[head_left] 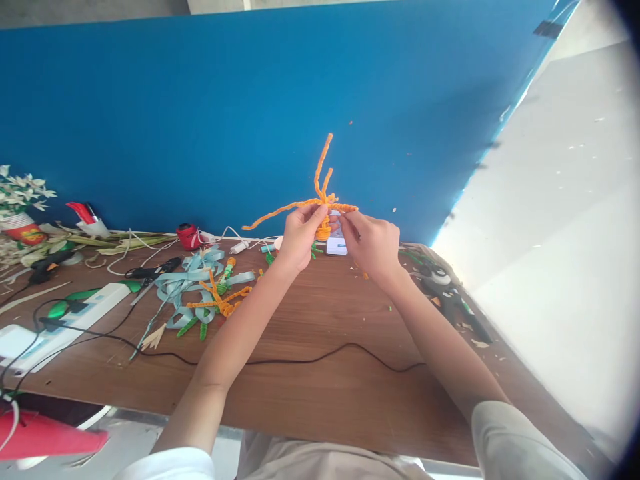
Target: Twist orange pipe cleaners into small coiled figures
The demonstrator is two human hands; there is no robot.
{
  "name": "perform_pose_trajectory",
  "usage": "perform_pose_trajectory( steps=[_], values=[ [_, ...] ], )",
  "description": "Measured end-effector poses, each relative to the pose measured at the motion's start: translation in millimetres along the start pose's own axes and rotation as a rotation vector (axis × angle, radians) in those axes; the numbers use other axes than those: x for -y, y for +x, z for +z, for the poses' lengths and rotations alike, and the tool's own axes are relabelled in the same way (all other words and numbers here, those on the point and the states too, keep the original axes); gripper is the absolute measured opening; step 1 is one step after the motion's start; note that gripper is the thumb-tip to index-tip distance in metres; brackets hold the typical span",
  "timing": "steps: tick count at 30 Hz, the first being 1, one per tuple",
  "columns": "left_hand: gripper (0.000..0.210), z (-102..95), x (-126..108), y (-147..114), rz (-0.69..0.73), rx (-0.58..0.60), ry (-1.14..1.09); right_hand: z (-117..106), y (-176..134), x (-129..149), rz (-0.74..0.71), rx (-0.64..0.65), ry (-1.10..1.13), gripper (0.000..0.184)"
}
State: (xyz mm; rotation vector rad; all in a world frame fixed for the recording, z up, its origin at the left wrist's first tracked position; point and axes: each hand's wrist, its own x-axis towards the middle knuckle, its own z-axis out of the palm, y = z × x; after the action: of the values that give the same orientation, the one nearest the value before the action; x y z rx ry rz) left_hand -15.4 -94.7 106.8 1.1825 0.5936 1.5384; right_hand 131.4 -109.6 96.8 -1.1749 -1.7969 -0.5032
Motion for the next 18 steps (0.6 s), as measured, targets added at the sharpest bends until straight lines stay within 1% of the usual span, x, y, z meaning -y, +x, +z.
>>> perform_pose_trajectory(
  steps=[2, 5, 8, 10, 12, 14, 16, 18],
  values=[
    [0.015, -1.0, 3.0, 1.2, 0.049, -0.044, 0.045, -4.4, -0.2, 5.4, -0.010, 0.050, -0.061, 0.036],
    [0.015, -2.3, 9.3, 3.1, 0.119, -0.076, 0.091, -11.6, -0.8, 14.0, -0.001, 0.103, -0.121, 0.038],
    [0.012, -3.2, 14.2, 4.0, 0.243, -0.084, 0.178, -17.1, -2.5, 20.1, -0.030, 0.168, -0.134, 0.037],
    [0.012, -3.3, 15.2, 3.8, 0.288, -0.089, 0.248, -20.0, -3.1, 22.1, -0.047, 0.227, -0.112, 0.037],
    [0.012, -3.0, 14.3, 3.4, 0.242, -0.100, 0.284, -22.5, -2.1, 21.6, -0.033, 0.249, -0.070, 0.036],
    [0.013, -2.8, 13.0, 3.2, 0.138, -0.099, 0.291, -24.7, 0.6, 18.1, 0.000, 0.247, 0.020, 0.034],
    [0.018, -3.6, 12.4, 3.8, 0.045, -0.061, 0.295, -26.3, 4.5, 11.8, 0.032, 0.243, 0.167, 0.034],
    [0.025, -5.5, 13.4, 5.3, -0.014, 0.009, 0.281, -27.1, 8.4, 3.8, 0.063, 0.222, 0.334, 0.034]
  ],
)
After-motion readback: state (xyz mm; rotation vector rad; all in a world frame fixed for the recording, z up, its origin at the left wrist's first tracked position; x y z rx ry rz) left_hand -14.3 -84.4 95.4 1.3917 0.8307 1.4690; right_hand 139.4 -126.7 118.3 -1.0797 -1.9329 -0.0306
